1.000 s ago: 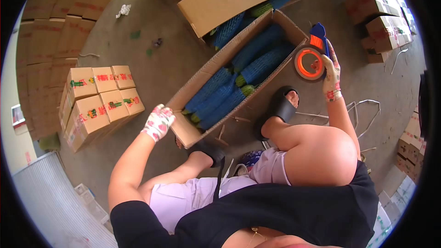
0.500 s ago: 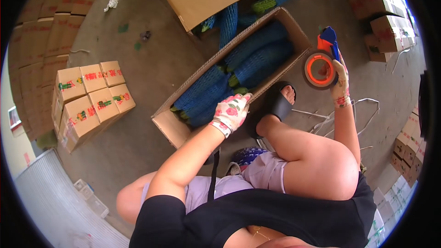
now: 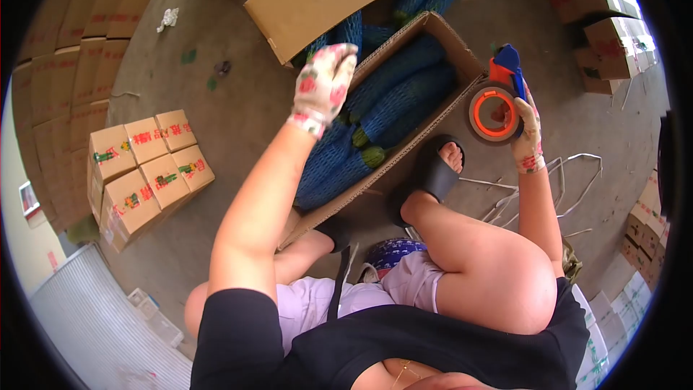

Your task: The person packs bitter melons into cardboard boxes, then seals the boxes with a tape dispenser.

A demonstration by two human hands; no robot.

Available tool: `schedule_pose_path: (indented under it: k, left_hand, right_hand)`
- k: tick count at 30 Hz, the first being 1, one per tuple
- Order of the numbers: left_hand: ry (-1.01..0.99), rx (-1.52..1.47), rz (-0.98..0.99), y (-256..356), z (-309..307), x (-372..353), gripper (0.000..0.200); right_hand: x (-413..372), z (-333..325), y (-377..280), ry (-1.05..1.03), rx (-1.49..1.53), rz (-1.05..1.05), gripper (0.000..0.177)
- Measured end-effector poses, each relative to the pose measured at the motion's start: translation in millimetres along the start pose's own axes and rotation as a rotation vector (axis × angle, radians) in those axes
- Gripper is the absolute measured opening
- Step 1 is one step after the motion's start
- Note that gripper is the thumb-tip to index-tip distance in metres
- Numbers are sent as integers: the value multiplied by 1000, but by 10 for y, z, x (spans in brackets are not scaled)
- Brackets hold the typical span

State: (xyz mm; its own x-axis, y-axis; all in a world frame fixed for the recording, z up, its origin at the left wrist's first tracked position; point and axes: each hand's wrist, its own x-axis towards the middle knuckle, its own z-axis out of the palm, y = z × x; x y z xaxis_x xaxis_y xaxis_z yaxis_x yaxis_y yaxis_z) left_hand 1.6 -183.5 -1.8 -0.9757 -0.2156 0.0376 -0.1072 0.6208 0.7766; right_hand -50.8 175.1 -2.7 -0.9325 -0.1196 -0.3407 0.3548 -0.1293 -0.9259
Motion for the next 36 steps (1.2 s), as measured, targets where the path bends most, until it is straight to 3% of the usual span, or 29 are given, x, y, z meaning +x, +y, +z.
schedule_pose_path:
  k: [2,3,5,7,9,11,12,13,15,17,19,24,25,27,31,33,36]
  left_hand:
    - [-79,187,-20,-105,97,378,26]
    - [-149,465,52,-117,85,546,38]
    - [-56,772,-34,-220,182,709,58]
    - [-142,879,-66,-369,192,802,89]
    - [-200,991,-41,-452,202,810,100]
    - [-250,1004,-43,-556,174,809,101]
    - [-228,1014,1,-613,160,795,99]
    - [-202,1022,43,-667,143,790,98]
    - [-137,1041,69,-802,155,808,94]
    - [-161,1093,64,-828,136,829,95]
    - [-185,1109,28,-741,131,900,97]
    - [-184,1137,31,-774,130,894,103]
    - [-185,1136,26,-755,107,900,103]
    - [-201,1101,66,-705,36,929,102]
    - [-256,985,133,-557,-418,1212,87]
    - [-295,821,279,-714,-801,1551,76]
    - [-475,325,103,-945,-1545,2382,58]
  right_hand:
    - [33,-173,30,-33,-31,12,64]
    - [51,-293,56,-71,-56,18,64]
    - [88,-522,259,18,-12,37,65]
    - [199,-778,554,286,-121,-4,69]
    - [305,-1047,873,324,-187,-50,73]
    - [359,-1103,940,269,-590,258,72]
    - [410,-639,494,375,-1178,314,67]
    - [545,-552,470,374,-1182,320,67]
    - [960,-438,446,254,-1293,-233,62]
    - [1478,-55,426,17,-469,157,59]
    - [2014,190,580,-165,-226,453,63]
    - [2601,793,864,-150,-121,664,74]
    - [2609,818,902,-153,-124,666,74]
    - [2580,864,972,-264,206,549,73]
    - [2623,1409,601,-420,183,332,67]
    - [2908,1582,502,-682,187,128,58]
    - [3178,2095,-123,-817,-184,3,56]
